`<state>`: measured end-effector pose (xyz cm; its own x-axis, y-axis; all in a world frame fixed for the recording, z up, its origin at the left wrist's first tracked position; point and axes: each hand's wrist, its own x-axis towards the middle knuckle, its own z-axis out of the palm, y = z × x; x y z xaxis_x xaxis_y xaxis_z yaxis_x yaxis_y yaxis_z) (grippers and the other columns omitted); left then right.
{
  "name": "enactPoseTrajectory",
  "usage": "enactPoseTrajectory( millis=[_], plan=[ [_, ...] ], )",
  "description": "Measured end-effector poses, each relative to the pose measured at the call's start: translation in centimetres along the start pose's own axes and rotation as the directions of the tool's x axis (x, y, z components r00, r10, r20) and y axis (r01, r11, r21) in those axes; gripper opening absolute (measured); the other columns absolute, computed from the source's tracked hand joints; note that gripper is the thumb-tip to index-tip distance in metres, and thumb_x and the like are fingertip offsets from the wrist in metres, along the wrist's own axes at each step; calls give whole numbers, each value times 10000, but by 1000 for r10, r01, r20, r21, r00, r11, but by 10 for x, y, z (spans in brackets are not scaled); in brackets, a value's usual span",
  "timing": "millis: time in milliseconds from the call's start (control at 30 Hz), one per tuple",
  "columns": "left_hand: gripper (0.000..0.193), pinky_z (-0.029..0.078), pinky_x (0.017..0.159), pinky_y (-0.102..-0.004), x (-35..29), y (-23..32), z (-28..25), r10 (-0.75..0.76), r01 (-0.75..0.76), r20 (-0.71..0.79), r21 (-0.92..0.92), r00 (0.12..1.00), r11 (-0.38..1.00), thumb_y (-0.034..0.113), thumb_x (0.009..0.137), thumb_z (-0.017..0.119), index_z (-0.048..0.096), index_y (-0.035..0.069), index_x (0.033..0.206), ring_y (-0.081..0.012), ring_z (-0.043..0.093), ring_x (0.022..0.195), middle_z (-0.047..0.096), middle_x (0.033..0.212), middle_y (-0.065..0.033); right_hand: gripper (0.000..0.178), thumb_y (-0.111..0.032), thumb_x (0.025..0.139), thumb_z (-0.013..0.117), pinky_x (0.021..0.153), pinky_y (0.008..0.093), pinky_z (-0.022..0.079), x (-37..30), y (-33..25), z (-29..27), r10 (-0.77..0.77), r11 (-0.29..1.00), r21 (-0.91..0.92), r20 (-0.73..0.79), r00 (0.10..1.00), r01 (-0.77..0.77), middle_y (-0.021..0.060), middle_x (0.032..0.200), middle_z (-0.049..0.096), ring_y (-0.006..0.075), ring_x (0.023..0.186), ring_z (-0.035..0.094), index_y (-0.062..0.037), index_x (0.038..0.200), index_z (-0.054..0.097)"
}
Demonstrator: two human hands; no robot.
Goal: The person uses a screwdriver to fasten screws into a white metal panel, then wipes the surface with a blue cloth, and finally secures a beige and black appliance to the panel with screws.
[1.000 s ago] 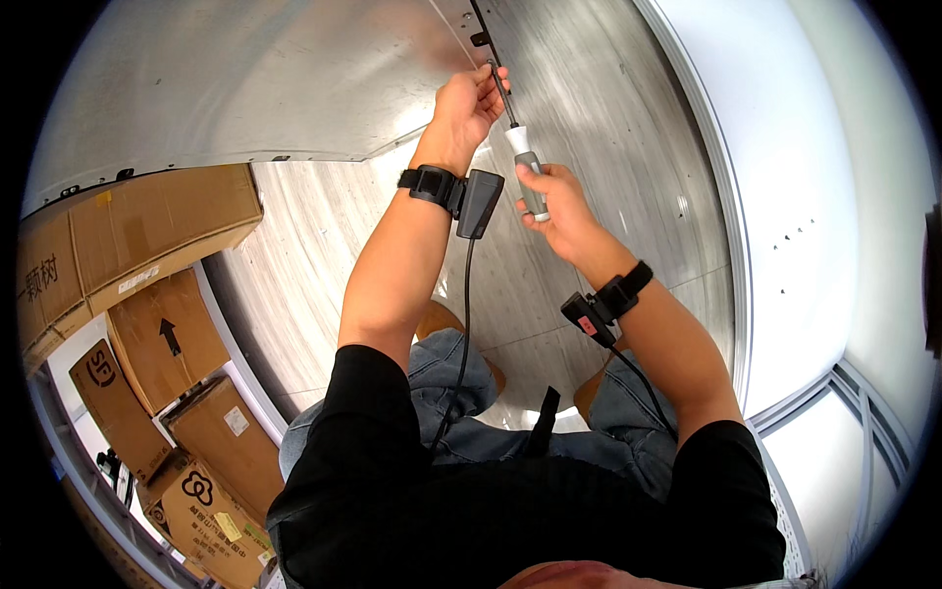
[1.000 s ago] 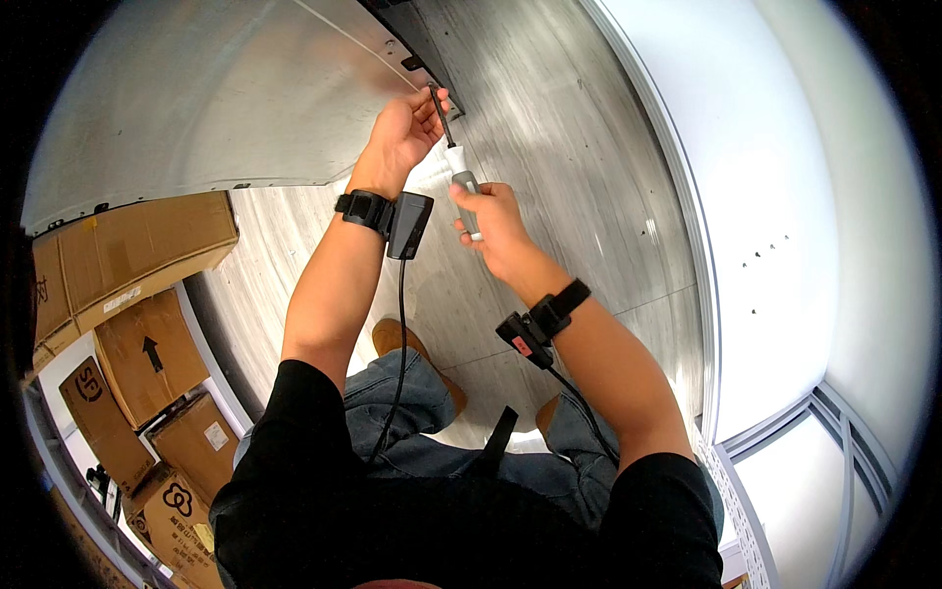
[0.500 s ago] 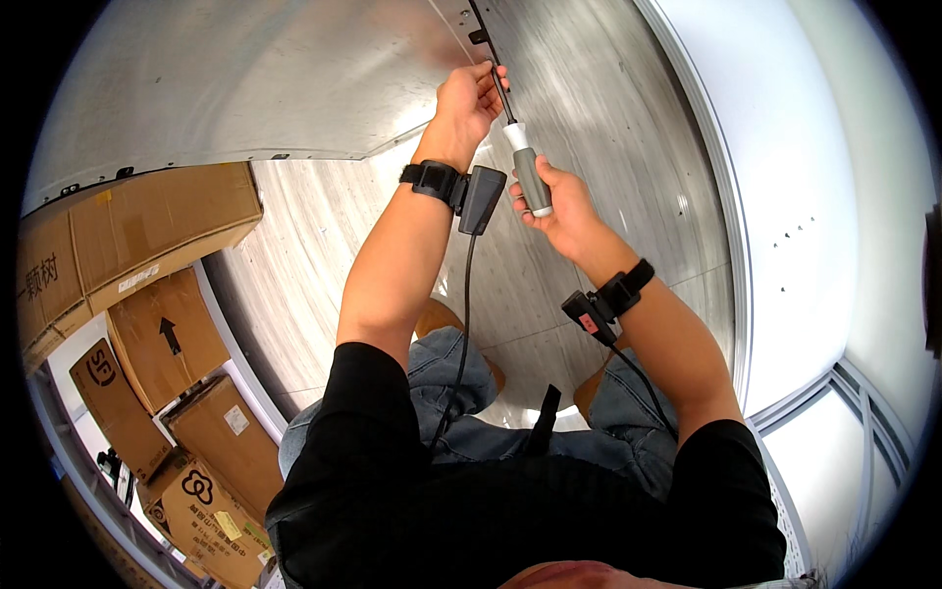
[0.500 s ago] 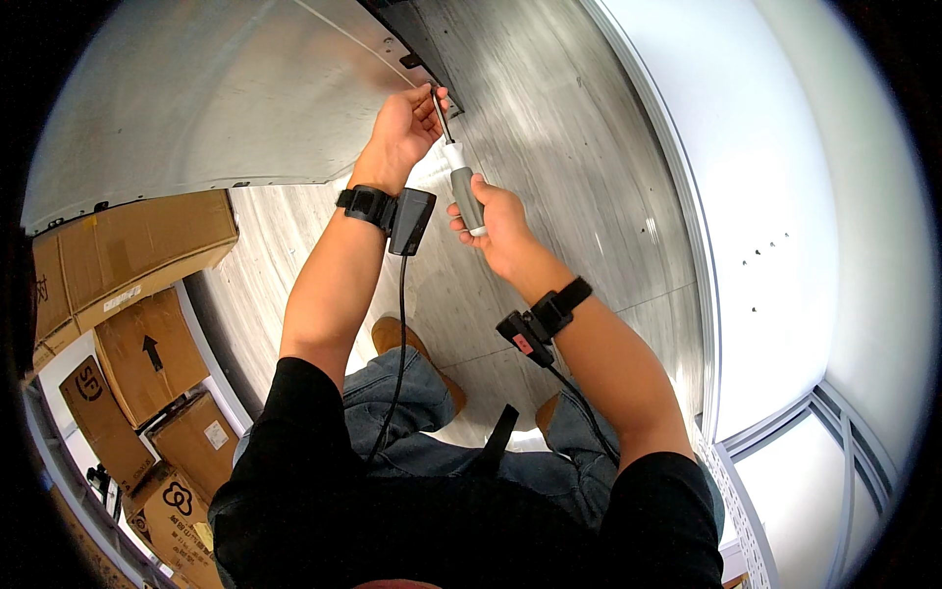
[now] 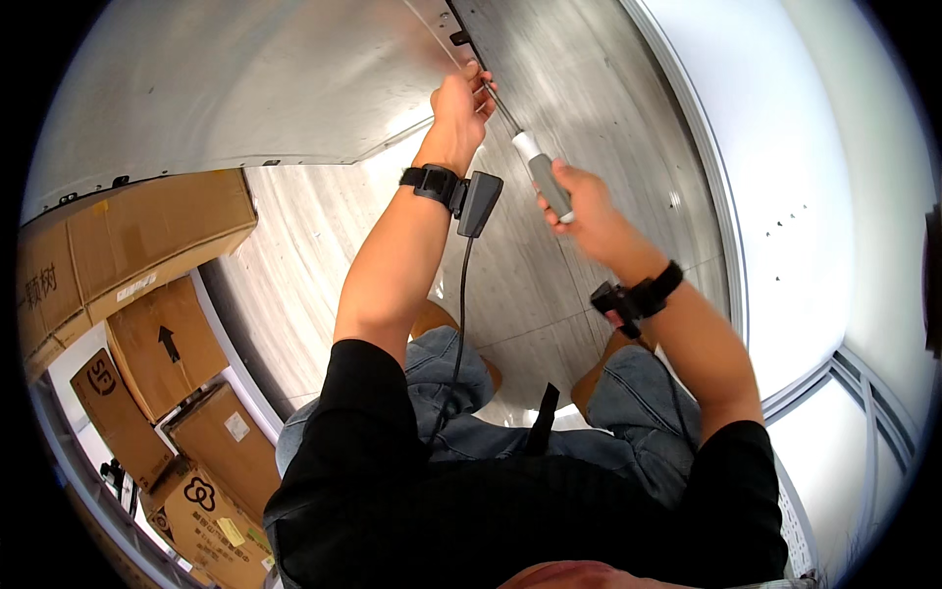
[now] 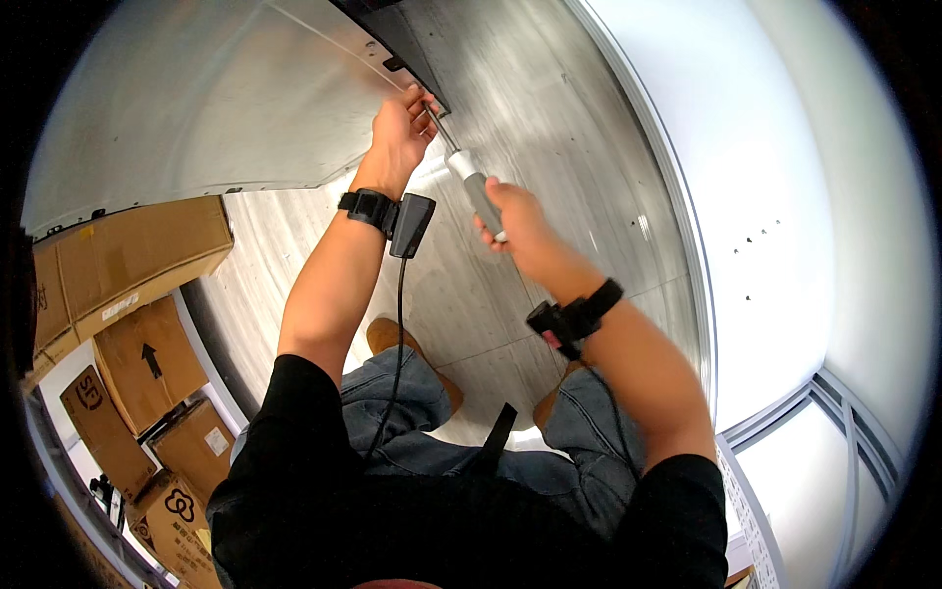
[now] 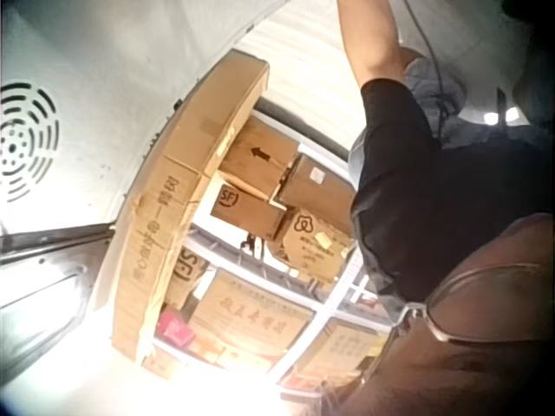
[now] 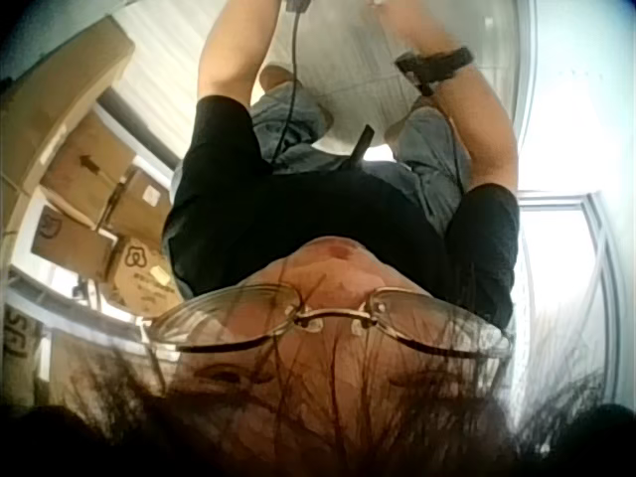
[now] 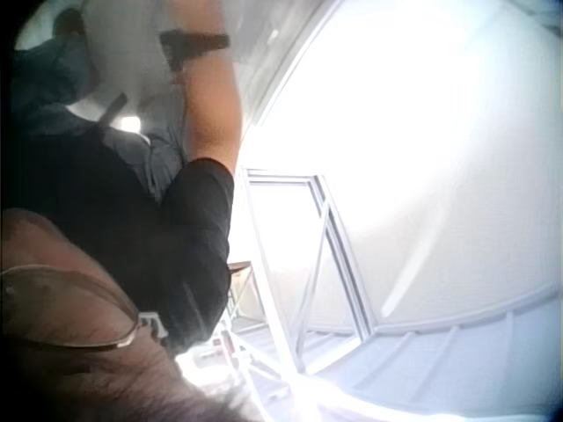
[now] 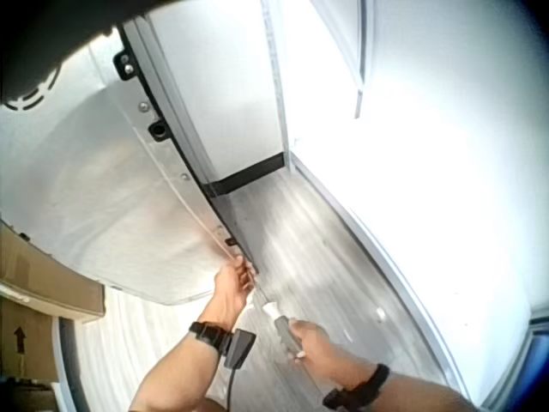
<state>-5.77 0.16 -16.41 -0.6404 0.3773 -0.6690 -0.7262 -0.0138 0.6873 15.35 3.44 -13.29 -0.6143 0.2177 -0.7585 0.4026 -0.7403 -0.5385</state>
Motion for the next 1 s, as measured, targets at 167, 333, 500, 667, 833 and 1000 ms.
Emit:
enactPoseTrajectory(
  millis=[167,333,500,667,833,1000],
  plan=[
    [150,465,675,-293,-7,-3,4,-1,0,14,94,1000,996,130,933,514,559,42,1046,-166,566,783,596,962,-73,413,-420,993,422,439,219,336,-35,-85,-48,-97,906,-414,-6,995,86,-16,658,532,55,508,442,-41,924,573],
    [195,467,626,-274,-17,-6,34,-120,64,183,285,976,956,134,908,537,577,43,1075,-144,567,748,604,940,-49,380,-397,985,411,388,199,290,-120,-183,-106,-303,553,-832,-149,941,46,-33,609,521,39,449,433,-76,871,580],
    [255,465,684,-250,-63,-30,113,-171,-73,393,534,904,842,125,900,544,593,62,1143,-114,579,783,622,947,-23,368,-417,973,465,384,175,324,-207,-185,-169,-349,691,-718,-238,906,78,-31,618,525,24,444,438,-83,866,576],
    [275,458,708,-243,-110,-85,203,-257,-255,549,688,796,680,145,897,580,594,66,1160,-96,581,803,628,924,-4,365,-439,943,515,419,196,303,-256,-119,-238,-422,863,-454,-403,812,223,-18,647,525,47,483,417,-83,895,577],
    [290,464,699,-243,-120,-170,285,-333,-493,697,697,635,520,168,837,675,627,50,1097,-104,587,806,636,917,-6,345,-389,968,495,428,206,308,-249,-27,-292,-359,898,-11,-600,715,441,-11,650,518,58,485,436,-72,1091,556],
    [301,492,676,-269,-130,-243,340,-212,-735,770,638,602,231,148,803,708,627,27,1067,-128,597,820,641,897,-37,397,-424,979,456,431,215,318,-234,37,-340,-287,826,207,-646,707,525,3,648,517,72,477,435,-73,1144,539]
  ],
)
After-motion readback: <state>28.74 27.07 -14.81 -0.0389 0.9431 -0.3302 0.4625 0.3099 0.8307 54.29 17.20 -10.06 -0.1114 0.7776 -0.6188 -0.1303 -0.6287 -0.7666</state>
